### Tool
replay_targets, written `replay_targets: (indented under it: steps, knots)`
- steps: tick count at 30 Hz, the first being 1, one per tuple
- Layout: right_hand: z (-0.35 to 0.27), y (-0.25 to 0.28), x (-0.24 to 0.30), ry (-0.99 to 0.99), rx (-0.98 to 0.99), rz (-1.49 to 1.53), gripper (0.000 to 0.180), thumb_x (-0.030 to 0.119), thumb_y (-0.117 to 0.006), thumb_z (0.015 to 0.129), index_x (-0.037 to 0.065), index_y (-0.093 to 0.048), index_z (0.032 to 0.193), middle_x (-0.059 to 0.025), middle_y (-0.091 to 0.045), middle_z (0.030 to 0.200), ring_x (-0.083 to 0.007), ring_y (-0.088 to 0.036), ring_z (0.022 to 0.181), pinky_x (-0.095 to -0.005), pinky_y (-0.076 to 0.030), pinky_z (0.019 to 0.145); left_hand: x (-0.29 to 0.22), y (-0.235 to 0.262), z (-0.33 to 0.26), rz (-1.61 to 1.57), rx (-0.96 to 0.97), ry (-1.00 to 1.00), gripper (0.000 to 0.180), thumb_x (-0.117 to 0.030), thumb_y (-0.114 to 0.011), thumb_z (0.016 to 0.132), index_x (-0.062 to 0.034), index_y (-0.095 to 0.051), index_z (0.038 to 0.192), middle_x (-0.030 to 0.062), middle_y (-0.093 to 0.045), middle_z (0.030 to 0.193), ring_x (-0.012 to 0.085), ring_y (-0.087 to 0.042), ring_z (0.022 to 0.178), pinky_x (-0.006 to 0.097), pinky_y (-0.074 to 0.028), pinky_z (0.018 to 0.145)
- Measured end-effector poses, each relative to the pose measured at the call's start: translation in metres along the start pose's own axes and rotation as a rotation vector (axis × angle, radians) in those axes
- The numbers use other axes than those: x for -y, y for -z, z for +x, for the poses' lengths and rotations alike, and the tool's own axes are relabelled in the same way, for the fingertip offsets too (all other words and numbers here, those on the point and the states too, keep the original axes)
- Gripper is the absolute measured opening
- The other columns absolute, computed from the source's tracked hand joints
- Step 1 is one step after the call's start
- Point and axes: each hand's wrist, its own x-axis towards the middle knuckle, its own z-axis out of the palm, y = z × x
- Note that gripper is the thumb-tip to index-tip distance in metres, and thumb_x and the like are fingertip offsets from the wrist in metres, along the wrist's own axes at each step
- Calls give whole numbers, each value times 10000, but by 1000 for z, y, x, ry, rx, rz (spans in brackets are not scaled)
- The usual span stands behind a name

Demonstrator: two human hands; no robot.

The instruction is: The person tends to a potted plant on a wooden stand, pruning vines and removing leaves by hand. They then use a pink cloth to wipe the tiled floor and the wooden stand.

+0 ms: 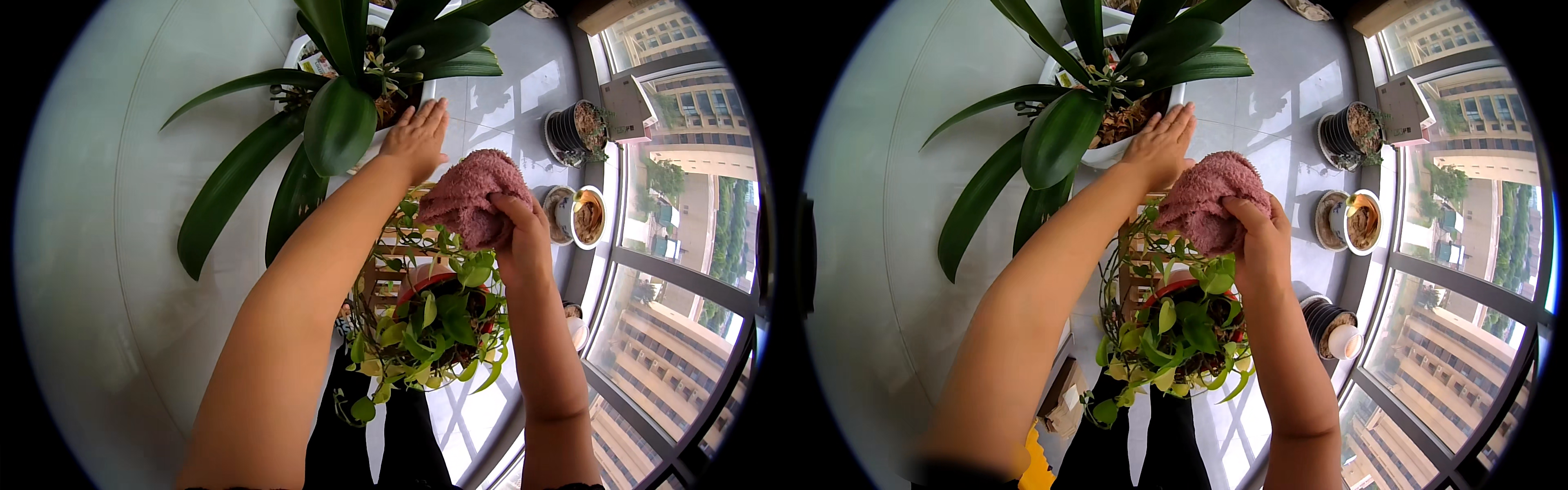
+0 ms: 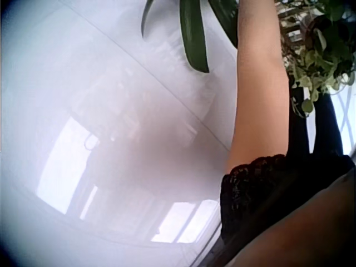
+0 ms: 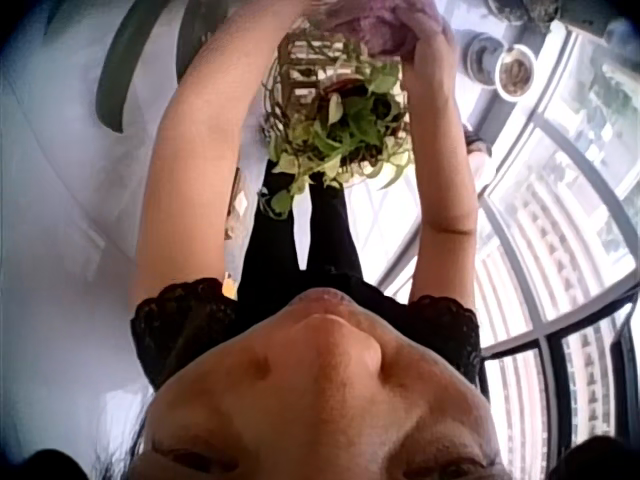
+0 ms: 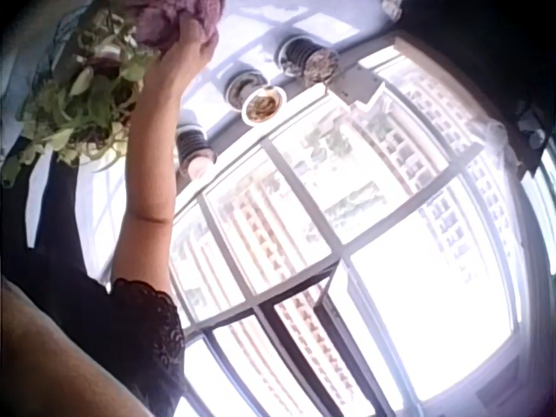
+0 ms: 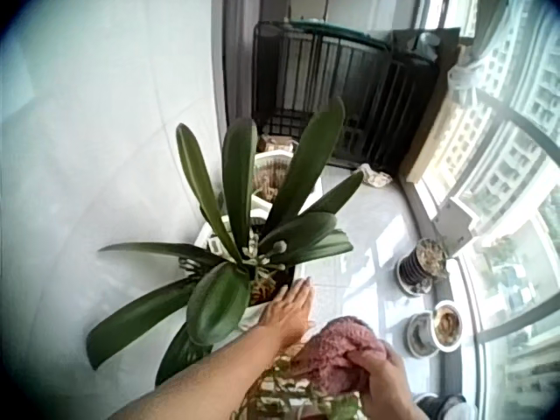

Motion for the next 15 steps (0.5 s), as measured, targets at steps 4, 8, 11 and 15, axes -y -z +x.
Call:
replay_targets:
  steps: [4,8,11,15]
  knots:
    - [0,6,-5,-24,3,36,337,16,-613,782,-66,-512,1094,-148,-606,1020,-221,-619,913,-343,-508,823,21,-2,2,-17,112,318,796,-458,-539,874,14,-228,1435,187,-274,1487,301,-259,1384,417,-184,1138]
    - [0,13,4,0,5,42,351,23,-612,786,-76,-507,1106,-157,-604,1033,-225,-620,915,-347,-509,828,-3,60,7,-103,558,594,772,-446,-577,853,-21,-273,1420,180,-312,1467,309,-313,1349,459,-246,1103]
    - [-3,5,14,14,28,42,352,26,-606,789,-79,-507,1110,-165,-603,1043,-229,-618,922,-352,-506,830,-5,40,-17,46,-22,303,775,-391,-635,829,-62,-276,1431,147,-286,1488,306,-309,1353,481,-239,1102]
    - [-6,-3,16,9,66,3,350,24,-598,797,-73,-509,1121,-159,-607,1047,-236,-611,959,-362,-497,853,-7,47,-15,-27,362,396,755,-317,-663,818,-82,-284,1426,104,-271,1505,297,-279,1373,509,-224,1102]
